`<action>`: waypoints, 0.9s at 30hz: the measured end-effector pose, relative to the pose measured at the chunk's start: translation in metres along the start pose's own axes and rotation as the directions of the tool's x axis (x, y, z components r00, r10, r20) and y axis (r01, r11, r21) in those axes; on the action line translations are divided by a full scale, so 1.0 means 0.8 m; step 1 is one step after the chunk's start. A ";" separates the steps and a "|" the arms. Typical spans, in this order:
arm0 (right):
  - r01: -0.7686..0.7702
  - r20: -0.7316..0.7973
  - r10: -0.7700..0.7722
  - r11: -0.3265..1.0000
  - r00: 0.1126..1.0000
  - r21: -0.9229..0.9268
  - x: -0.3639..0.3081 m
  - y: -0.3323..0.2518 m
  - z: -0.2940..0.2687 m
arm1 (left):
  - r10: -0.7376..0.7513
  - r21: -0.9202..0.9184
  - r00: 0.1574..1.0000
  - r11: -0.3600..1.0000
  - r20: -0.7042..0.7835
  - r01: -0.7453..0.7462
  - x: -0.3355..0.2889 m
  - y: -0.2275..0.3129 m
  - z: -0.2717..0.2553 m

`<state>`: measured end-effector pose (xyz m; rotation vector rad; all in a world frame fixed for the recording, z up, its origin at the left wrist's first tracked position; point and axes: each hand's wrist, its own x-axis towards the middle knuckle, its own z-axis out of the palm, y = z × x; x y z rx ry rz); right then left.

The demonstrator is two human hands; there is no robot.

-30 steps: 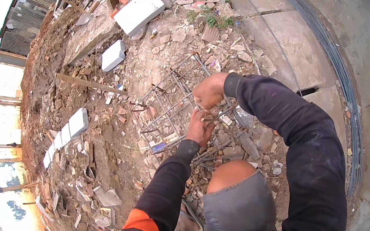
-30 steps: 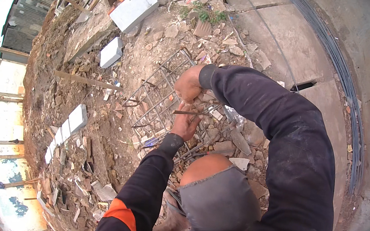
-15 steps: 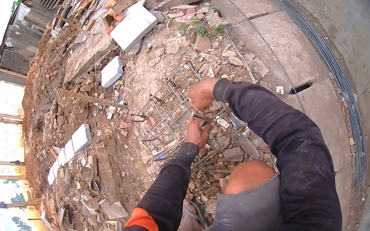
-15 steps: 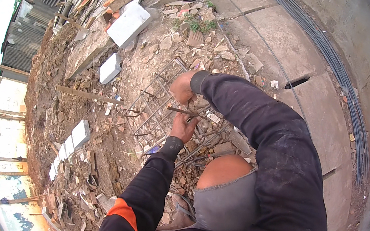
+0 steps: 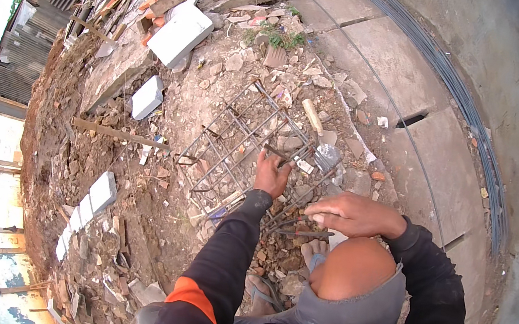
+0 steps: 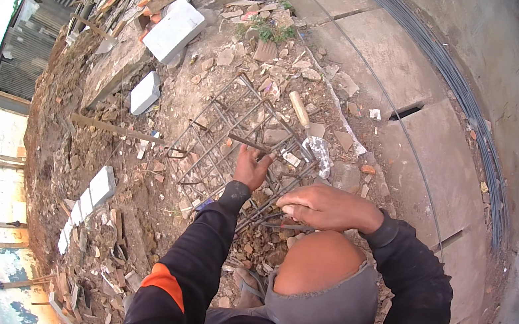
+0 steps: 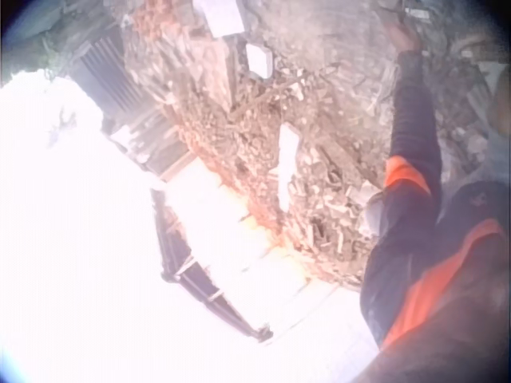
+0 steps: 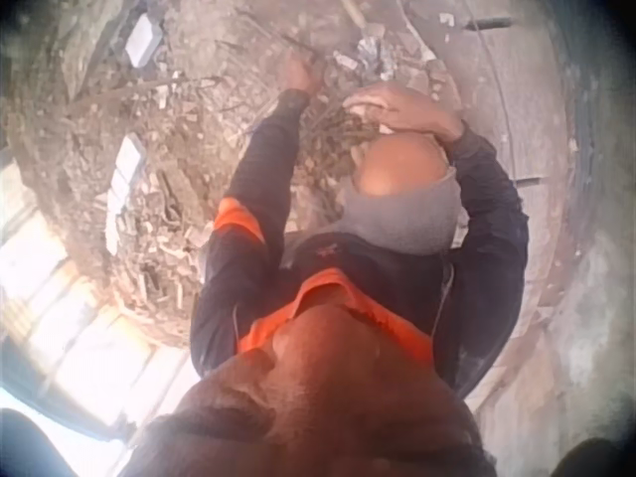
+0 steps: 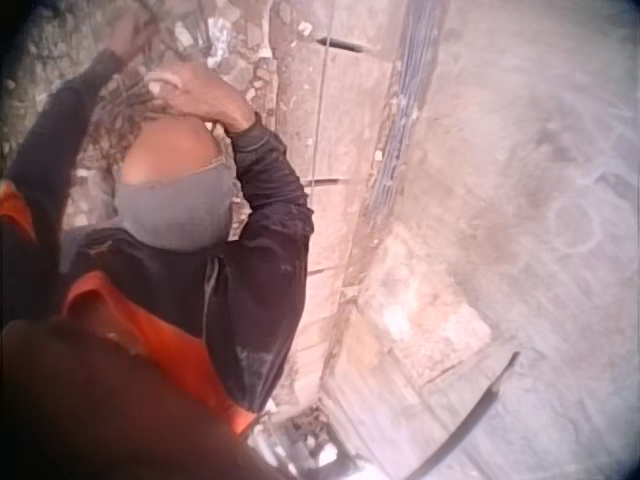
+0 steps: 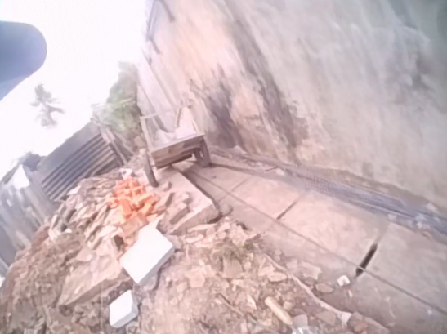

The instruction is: The person constructs a rebar cage by hand, using pliers to twist and secure thin metal wire around the intersection of rebar rods.

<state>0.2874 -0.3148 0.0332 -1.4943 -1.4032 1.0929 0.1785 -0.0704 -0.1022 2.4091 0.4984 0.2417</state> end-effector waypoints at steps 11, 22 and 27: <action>-0.320 -0.365 0.108 0.741 0.925 -0.591 0.112 0.042 0.104 | -0.057 -0.086 0.979 0.993 0.197 0.075 0.008 -0.016 -0.015; -0.403 -0.590 0.144 0.852 0.794 -0.335 0.128 0.090 0.126 | 0.012 0.001 0.998 1.000 0.068 -0.012 0.008 -0.011 -0.002; -0.436 -0.673 0.118 0.838 0.731 -0.327 0.128 0.098 0.133 | 0.052 0.053 0.996 0.997 0.067 -0.056 0.009 -0.015 0.006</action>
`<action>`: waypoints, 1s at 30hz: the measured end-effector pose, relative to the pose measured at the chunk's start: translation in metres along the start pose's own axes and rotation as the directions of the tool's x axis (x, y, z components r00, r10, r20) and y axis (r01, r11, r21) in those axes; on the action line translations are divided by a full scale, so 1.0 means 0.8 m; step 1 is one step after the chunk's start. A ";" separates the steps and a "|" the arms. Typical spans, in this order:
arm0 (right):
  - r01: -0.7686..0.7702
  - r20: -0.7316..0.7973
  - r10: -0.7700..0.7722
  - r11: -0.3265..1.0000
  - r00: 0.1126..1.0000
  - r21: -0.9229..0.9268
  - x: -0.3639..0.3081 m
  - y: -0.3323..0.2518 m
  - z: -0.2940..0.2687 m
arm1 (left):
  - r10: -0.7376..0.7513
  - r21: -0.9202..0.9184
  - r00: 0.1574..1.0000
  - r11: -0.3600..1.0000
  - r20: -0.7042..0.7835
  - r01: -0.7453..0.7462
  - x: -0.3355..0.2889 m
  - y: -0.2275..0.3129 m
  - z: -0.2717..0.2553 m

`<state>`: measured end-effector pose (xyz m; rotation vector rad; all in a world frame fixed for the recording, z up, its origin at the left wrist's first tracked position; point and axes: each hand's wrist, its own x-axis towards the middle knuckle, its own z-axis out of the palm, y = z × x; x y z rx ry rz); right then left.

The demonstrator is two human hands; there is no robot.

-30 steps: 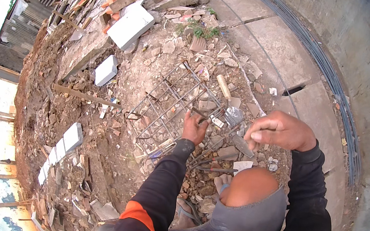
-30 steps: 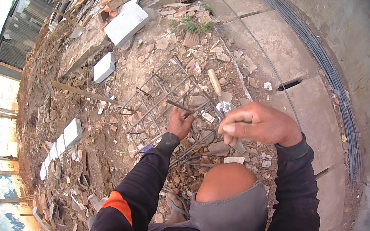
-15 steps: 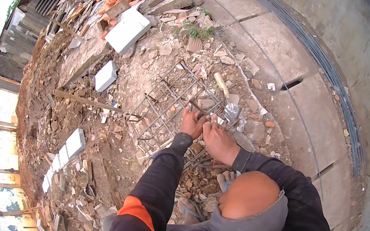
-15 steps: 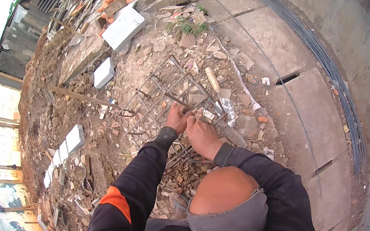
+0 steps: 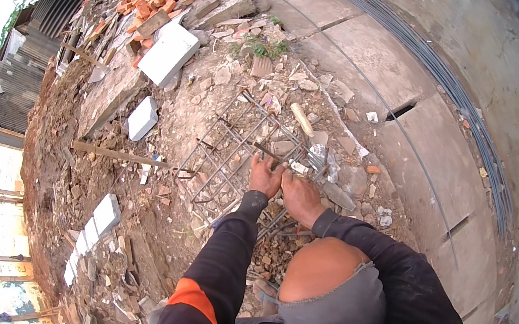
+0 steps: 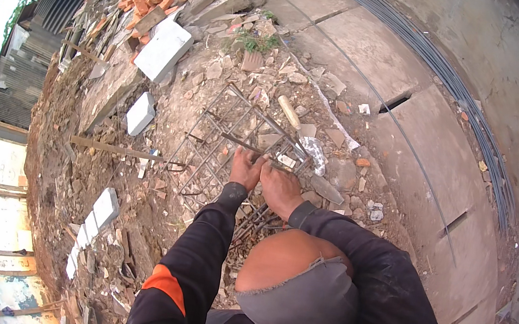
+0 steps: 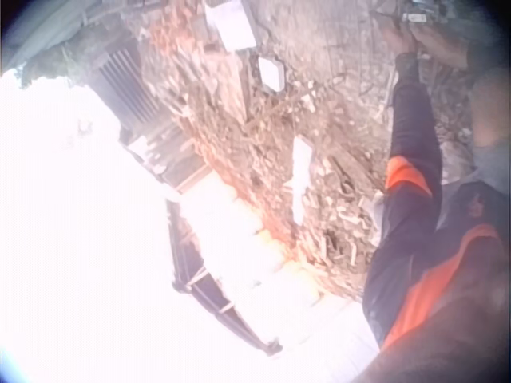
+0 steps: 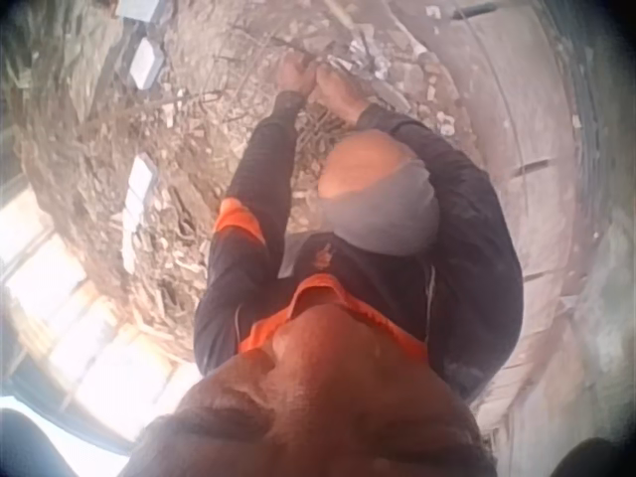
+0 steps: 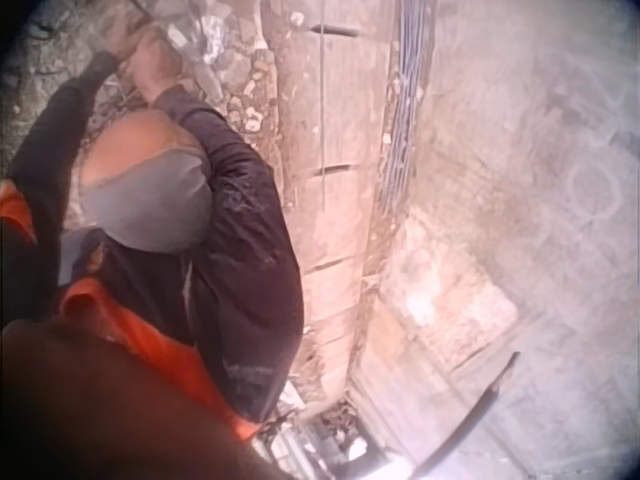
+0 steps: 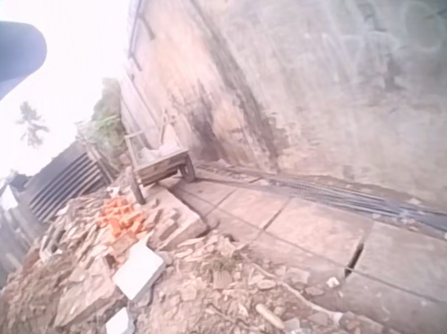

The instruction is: The person constructs a rebar cage by hand, using pliers to twist and secure thin metal wire around the intersection of rebar rods.

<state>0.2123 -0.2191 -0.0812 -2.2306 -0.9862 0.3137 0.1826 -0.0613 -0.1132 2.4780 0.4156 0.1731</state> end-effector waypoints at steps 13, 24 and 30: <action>0.110 -0.079 -0.110 0.994 0.991 -0.002 0.000 -0.004 0.005 | -0.031 0.021 0.978 0.999 -0.208 0.036 -0.010 -0.019 0.011; 0.063 -0.077 -0.069 0.995 0.995 -0.079 0.000 0.006 0.012 | -0.053 -0.284 0.997 0.957 0.050 0.065 0.005 -0.006 -0.008; 0.075 -0.111 -0.079 0.997 0.991 -0.036 -0.005 0.005 0.012 | 0.035 -0.121 0.998 0.992 -0.060 -0.042 0.004 -0.006 -0.002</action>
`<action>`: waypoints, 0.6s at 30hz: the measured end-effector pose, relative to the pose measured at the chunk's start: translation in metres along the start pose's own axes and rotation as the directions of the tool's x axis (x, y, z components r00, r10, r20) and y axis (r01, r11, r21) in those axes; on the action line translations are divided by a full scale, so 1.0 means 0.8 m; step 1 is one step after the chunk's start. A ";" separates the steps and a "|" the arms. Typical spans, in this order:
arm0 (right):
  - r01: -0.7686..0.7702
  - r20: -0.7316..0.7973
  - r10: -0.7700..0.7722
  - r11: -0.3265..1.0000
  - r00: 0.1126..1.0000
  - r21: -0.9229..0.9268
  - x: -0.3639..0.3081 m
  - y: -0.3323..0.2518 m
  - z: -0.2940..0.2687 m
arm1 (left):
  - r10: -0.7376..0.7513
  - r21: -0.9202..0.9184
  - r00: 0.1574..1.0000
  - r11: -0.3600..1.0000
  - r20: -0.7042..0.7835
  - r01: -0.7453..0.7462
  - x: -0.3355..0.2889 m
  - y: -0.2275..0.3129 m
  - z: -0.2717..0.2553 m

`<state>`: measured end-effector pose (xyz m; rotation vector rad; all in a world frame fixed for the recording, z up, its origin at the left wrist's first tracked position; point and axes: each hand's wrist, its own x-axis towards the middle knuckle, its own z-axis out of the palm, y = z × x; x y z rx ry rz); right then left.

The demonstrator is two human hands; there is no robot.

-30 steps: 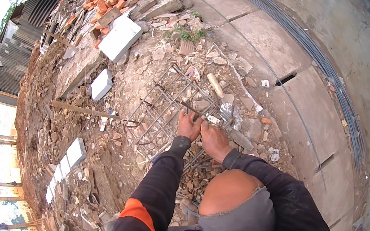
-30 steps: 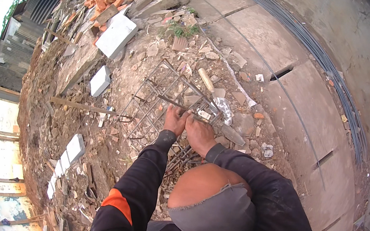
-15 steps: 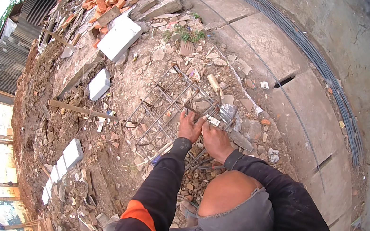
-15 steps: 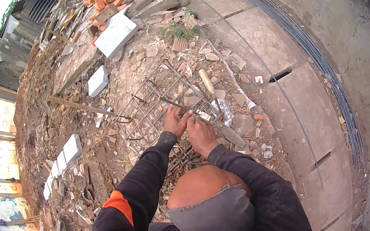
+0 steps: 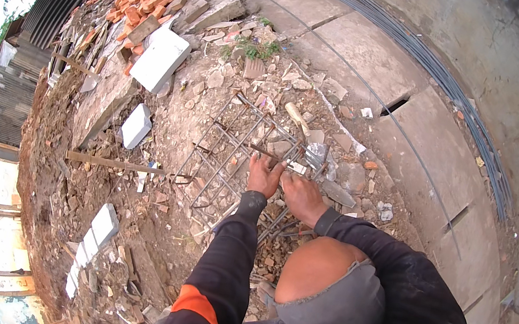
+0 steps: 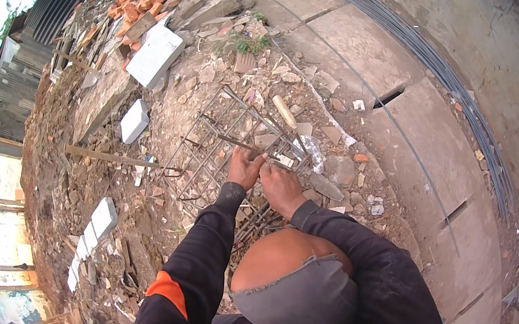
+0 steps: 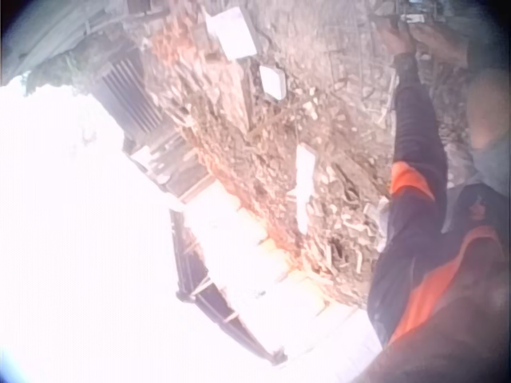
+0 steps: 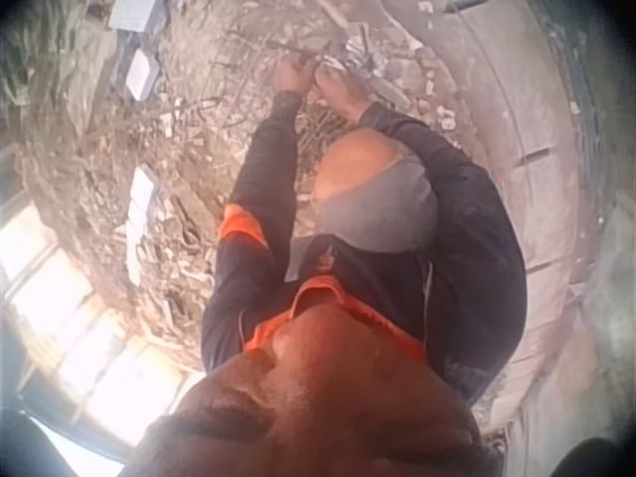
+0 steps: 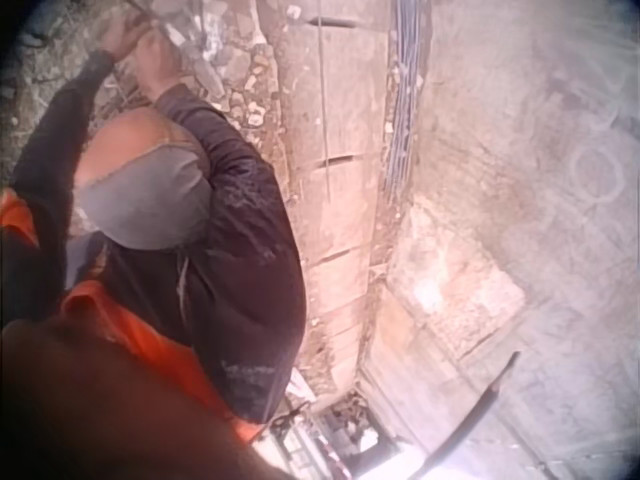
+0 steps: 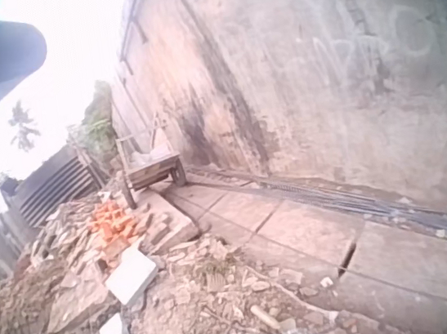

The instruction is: The person constructs a rebar cage by hand, using pliers to twist and secure thin metal wire around the intersection of rebar rods.

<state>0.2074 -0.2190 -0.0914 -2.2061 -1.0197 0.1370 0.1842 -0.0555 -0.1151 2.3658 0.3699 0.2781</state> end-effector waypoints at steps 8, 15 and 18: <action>0.064 -0.024 -0.063 0.998 0.998 0.009 -0.005 0.009 -0.002 | -0.218 -0.103 0.956 0.965 0.195 0.241 0.006 0.000 -0.006; 0.311 0.127 -0.335 0.934 0.934 0.175 -0.022 0.021 -0.085 | -0.219 -0.234 0.961 0.938 0.169 0.255 0.007 0.009 -0.013; 0.043 0.031 -0.057 0.943 0.998 0.331 -0.036 0.034 -0.133 | -0.211 -0.100 0.959 0.967 0.189 0.233 0.009 0.013 -0.017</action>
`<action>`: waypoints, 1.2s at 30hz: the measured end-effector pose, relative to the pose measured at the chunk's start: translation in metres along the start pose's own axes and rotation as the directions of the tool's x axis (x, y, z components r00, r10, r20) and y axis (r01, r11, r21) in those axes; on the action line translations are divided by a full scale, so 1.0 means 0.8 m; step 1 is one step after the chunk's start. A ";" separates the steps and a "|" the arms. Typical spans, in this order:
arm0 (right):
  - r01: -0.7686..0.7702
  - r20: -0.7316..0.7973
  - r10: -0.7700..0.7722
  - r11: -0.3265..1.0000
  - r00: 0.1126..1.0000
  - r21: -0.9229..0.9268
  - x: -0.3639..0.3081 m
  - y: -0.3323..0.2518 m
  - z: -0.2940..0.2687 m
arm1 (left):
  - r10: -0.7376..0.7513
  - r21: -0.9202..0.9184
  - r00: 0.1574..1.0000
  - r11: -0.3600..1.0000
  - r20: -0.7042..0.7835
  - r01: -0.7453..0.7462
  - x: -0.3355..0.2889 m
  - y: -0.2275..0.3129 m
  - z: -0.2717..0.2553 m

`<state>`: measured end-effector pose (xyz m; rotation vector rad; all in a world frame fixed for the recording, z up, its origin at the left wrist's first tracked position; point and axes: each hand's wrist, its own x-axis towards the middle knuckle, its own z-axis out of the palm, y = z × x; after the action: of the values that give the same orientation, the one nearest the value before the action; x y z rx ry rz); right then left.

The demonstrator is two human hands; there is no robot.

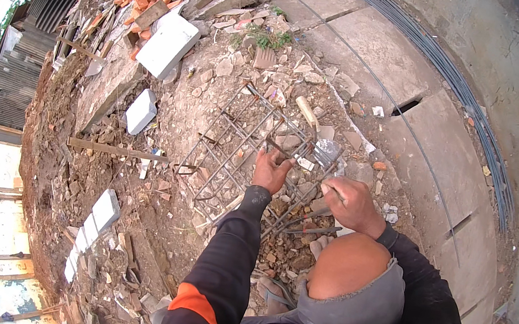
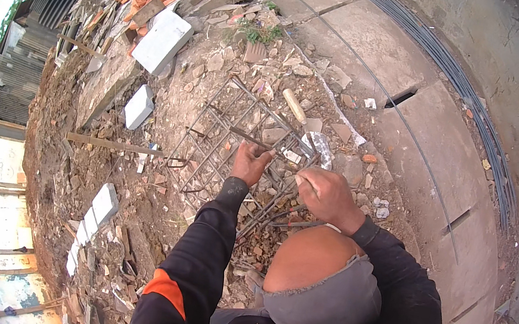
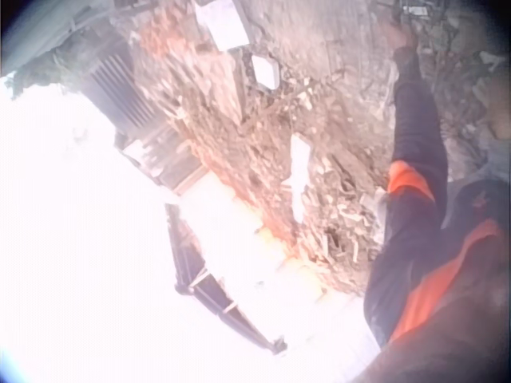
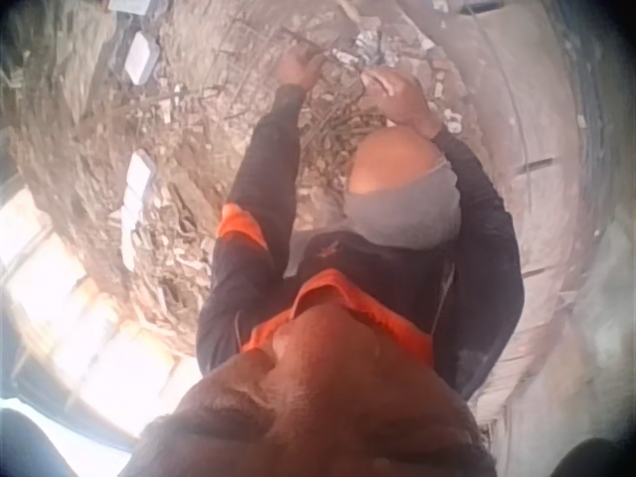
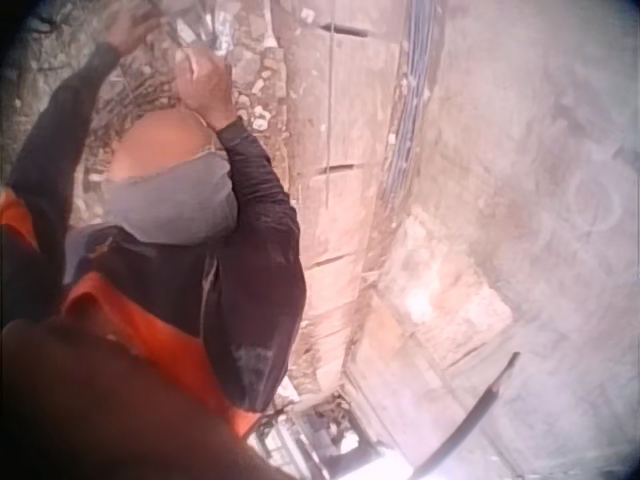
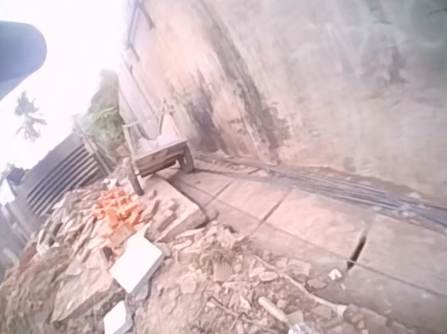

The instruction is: The person constructs a rebar cage by hand, using pliers to twist and secure thin metal wire around the intersection of rebar rods.

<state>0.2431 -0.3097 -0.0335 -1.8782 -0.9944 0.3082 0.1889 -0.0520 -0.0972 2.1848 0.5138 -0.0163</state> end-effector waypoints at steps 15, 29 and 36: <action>-0.558 0.546 0.260 0.666 0.796 0.496 0.112 0.098 0.084 | 0.014 -0.049 0.999 0.999 -0.051 -0.016 0.000 -0.008 0.006; -0.624 0.385 0.623 0.769 0.681 -0.140 0.143 0.101 0.101 | 0.100 0.053 0.990 0.994 -0.098 -0.095 -0.005 0.003 0.020; -0.641 0.409 0.583 0.768 0.702 0.004 0.141 0.065 0.089 | 0.077 0.094 0.985 0.994 -0.152 -0.063 -0.010 -0.004 0.011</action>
<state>0.2997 -0.1912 -0.0916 -2.0056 -0.5190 1.1660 0.1817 -0.0602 -0.1036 2.3019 0.5316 0.1741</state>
